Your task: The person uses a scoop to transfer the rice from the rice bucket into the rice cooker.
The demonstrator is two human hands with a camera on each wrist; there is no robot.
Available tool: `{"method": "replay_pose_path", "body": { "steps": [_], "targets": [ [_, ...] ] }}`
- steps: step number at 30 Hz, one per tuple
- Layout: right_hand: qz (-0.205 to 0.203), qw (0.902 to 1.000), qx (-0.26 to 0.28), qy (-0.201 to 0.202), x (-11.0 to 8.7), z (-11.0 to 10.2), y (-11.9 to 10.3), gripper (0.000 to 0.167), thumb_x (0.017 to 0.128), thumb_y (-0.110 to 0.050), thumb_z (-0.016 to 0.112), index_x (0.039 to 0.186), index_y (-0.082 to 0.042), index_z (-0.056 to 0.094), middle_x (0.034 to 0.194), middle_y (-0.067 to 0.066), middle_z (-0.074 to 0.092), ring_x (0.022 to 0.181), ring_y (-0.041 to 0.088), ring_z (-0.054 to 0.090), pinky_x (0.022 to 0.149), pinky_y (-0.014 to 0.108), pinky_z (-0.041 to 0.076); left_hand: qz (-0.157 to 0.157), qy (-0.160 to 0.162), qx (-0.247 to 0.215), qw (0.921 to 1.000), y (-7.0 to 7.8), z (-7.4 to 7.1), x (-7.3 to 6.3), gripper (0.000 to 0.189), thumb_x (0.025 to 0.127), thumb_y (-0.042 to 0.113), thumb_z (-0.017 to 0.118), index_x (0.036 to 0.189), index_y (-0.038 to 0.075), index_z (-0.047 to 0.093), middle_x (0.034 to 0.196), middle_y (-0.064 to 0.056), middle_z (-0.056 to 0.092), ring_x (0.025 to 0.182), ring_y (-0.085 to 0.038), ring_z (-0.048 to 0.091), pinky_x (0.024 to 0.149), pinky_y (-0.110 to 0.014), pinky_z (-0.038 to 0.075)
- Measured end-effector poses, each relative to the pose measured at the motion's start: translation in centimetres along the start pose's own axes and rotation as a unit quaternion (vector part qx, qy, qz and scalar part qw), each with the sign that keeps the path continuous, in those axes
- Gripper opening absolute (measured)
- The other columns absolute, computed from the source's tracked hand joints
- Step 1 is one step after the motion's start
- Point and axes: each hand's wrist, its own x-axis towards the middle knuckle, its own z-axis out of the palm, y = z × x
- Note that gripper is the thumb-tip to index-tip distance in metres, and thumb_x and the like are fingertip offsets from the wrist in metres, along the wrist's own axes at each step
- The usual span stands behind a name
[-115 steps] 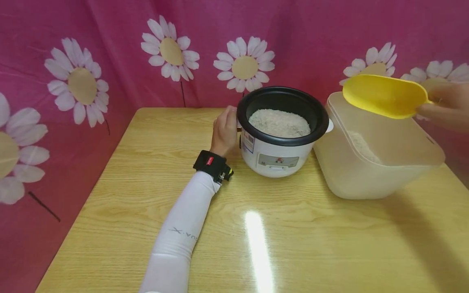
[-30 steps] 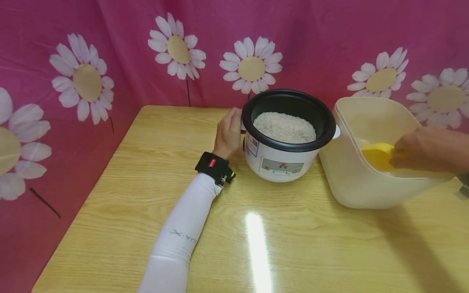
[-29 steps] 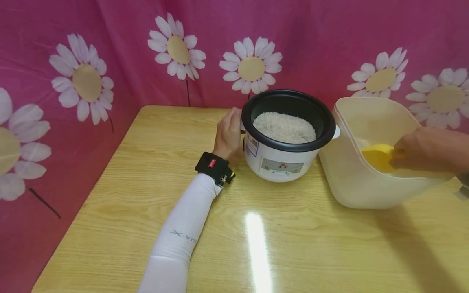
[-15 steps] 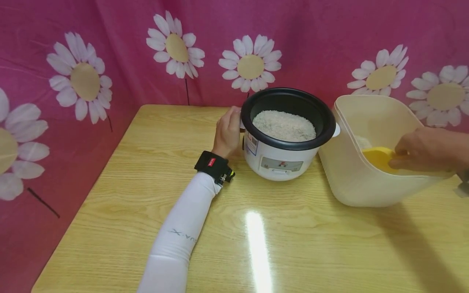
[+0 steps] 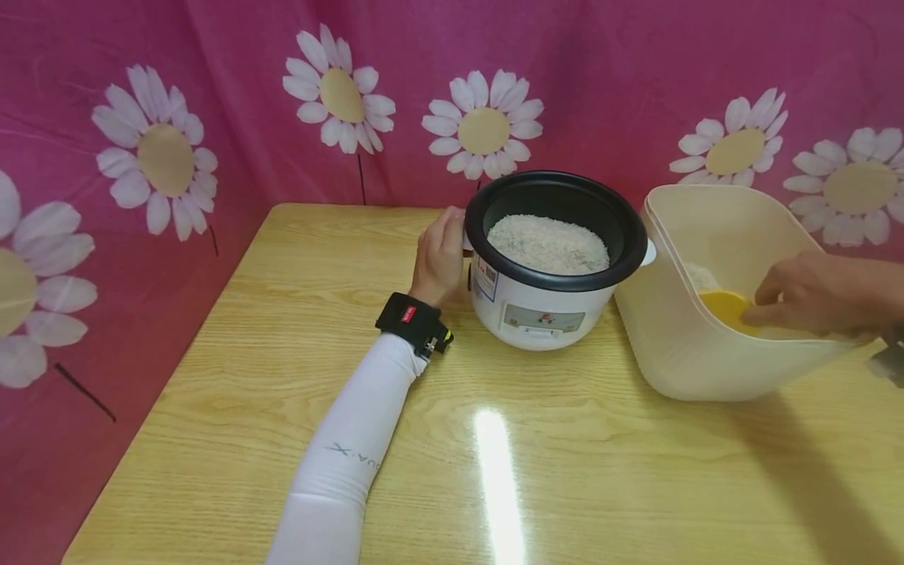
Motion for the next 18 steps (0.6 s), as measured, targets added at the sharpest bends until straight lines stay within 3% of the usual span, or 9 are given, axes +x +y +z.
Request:
{"method": "replay_pose_path", "body": {
  "steps": [4, 11, 15, 18],
  "targets": [
    [0.000, 0.9999, 0.010, 0.006, 0.18, 0.20, 0.03, 0.044, 0.098, -0.046, 0.064, 0.108, -0.006, 0.078, 0.078, 0.000, 0.062, 0.056, 0.014, 0.054, 0.051, 0.028, 0.046, 0.004, 0.003, -0.002, 1.0000, 0.00, 0.01, 0.01, 0.049, 0.107, 0.035, 0.026, 0.114, 0.005, 0.065, 0.103, -0.014, 0.068, 0.095, -0.025, 0.065, 0.080, -0.035, 0.055],
    [-0.003, 0.9991, 0.031, 0.027, 0.55, 0.65, -0.22, 0.032, 0.098, -0.043, 0.064, 0.096, -0.015, 0.079, 0.059, -0.004, 0.054, 0.044, 0.011, 0.046, 0.044, 0.025, 0.037, 0.010, 0.000, 0.011, 0.9999, -0.07, 0.03, -0.07, 0.051, 0.107, 0.035, 0.025, 0.115, 0.005, 0.065, 0.105, -0.014, 0.067, 0.100, -0.026, 0.063, 0.086, -0.038, 0.052],
    [-0.005, 0.9989, 0.016, 0.043, 0.64, 0.83, -0.02, 0.031, 0.097, -0.042, 0.065, 0.095, -0.014, 0.079, 0.074, -0.001, 0.060, 0.051, 0.013, 0.051, 0.047, 0.027, 0.041, 0.005, 0.002, 0.017, 0.9998, -0.10, -0.01, -0.03, 0.050, 0.107, 0.036, 0.025, 0.116, 0.006, 0.064, 0.108, -0.014, 0.067, 0.103, -0.026, 0.062, 0.089, -0.039, 0.050],
    [0.002, 0.9991, 0.016, 0.039, 0.60, 0.87, 0.14, 0.038, 0.097, -0.043, 0.066, 0.105, -0.008, 0.079, 0.087, 0.001, 0.066, 0.064, 0.016, 0.058, 0.053, 0.029, 0.047, 0.006, 0.000, 0.015, 0.9999, -0.10, -0.03, 0.00, 0.050, 0.108, 0.036, 0.025, 0.115, 0.006, 0.064, 0.107, -0.014, 0.067, 0.102, -0.026, 0.061, 0.089, -0.038, 0.049]
  ]
}}
